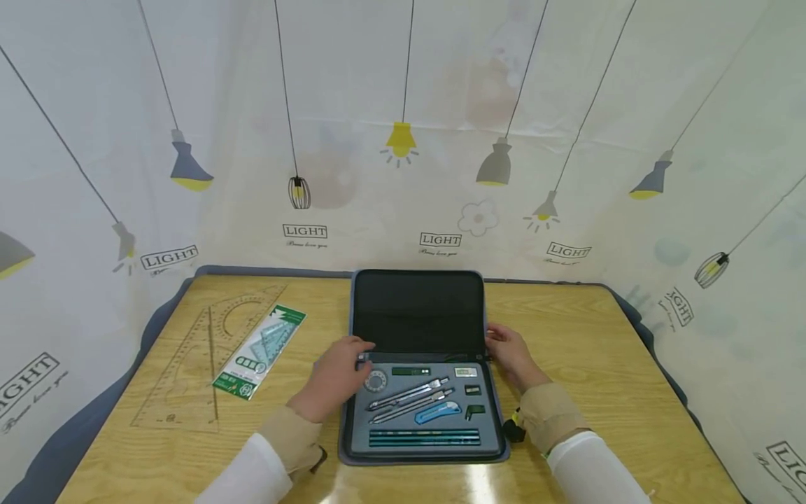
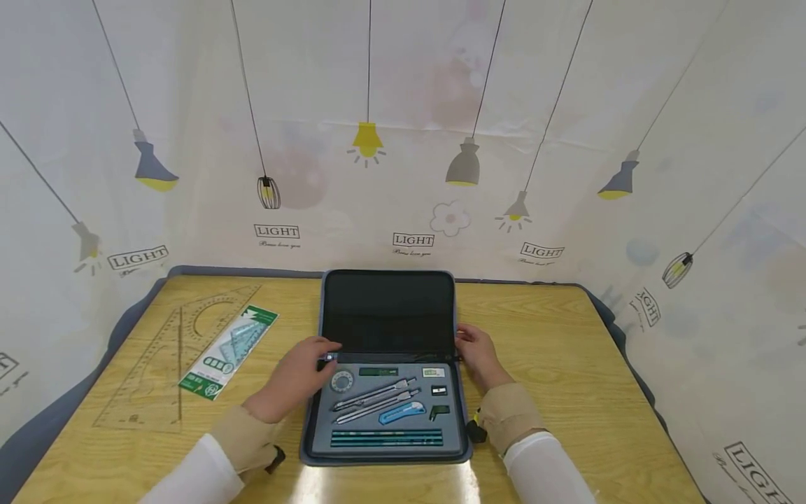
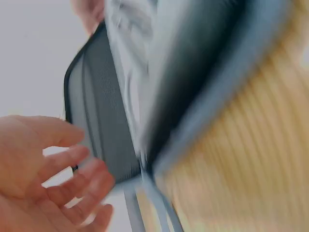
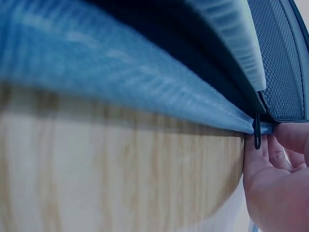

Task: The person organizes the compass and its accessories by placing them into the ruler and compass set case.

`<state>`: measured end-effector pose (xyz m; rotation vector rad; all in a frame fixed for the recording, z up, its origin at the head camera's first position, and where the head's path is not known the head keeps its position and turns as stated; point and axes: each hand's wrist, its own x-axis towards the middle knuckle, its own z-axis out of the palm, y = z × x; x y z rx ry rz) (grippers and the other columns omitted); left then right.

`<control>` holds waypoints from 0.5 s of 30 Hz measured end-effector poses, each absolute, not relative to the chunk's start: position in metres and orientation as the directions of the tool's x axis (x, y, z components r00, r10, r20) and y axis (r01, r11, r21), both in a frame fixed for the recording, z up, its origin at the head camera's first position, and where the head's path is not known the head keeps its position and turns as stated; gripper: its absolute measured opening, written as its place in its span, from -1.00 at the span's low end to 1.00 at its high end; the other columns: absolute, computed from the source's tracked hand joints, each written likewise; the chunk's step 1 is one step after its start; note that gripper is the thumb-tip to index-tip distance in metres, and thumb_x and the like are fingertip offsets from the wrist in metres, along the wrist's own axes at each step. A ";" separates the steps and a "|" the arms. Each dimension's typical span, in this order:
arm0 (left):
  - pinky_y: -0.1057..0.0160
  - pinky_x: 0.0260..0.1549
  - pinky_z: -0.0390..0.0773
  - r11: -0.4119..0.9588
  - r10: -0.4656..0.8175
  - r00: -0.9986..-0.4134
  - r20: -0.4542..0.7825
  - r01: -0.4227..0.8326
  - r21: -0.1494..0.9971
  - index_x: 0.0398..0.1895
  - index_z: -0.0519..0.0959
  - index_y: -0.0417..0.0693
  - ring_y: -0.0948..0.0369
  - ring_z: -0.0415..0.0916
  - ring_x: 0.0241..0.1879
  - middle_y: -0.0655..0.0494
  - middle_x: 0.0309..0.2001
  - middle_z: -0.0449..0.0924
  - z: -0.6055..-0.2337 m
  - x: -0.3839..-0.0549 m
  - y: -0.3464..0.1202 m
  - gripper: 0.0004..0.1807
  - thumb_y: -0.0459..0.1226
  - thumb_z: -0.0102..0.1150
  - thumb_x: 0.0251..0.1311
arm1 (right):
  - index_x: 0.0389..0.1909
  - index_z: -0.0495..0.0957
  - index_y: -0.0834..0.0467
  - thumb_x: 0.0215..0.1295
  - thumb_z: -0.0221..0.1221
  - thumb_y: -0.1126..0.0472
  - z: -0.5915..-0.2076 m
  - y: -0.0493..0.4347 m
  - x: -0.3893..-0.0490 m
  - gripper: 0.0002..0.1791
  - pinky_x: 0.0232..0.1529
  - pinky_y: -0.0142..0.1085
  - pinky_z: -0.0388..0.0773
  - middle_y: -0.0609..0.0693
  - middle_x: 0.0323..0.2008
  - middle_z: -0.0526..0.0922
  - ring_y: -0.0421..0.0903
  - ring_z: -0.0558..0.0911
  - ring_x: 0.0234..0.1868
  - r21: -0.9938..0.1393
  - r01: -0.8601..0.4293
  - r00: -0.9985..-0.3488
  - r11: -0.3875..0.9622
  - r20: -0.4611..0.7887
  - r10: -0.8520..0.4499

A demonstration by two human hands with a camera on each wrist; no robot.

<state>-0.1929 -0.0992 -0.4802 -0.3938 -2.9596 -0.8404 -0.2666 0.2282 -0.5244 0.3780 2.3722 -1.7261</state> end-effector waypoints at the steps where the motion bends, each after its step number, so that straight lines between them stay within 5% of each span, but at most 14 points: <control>1: 0.00 0.00 0.50 0.823 0.192 -0.976 0.098 0.215 0.526 0.06 0.56 -0.16 0.01 0.48 0.06 -0.10 0.05 0.53 -0.481 -0.191 -0.112 -0.63 -0.25 0.16 0.18 | 0.30 0.30 0.26 0.39 -0.06 0.36 -0.524 0.228 -0.266 -0.55 0.05 -0.20 0.45 0.26 0.15 0.47 0.00 0.50 0.05 -0.905 0.308 -0.951 0.294 -0.292 0.096; 9: -0.23 0.08 0.35 0.868 0.003 -0.997 0.072 0.038 0.495 0.23 0.29 -0.47 -0.31 0.28 0.15 -0.44 0.15 0.34 -0.481 -0.174 -0.203 -0.41 -0.23 0.08 0.24 | 0.29 0.31 0.27 0.39 -0.09 0.39 -0.525 0.230 -0.265 -0.55 0.01 -0.25 0.46 0.27 0.14 0.47 -0.04 0.52 0.00 -0.906 0.294 -0.956 0.303 -0.283 0.083; 15: -0.28 -0.11 0.42 0.927 -0.080 -0.997 -0.017 -0.081 0.365 0.16 0.22 -0.63 -0.40 0.33 0.00 -0.58 0.03 0.31 -0.488 -0.172 -0.239 -0.28 -0.12 0.10 0.23 | 0.27 0.32 0.30 0.37 -0.07 0.41 -0.524 0.228 -0.264 -0.56 -0.08 -0.34 0.47 0.28 0.12 0.48 -0.14 0.53 -0.10 -0.915 0.285 -0.958 0.285 -0.272 0.085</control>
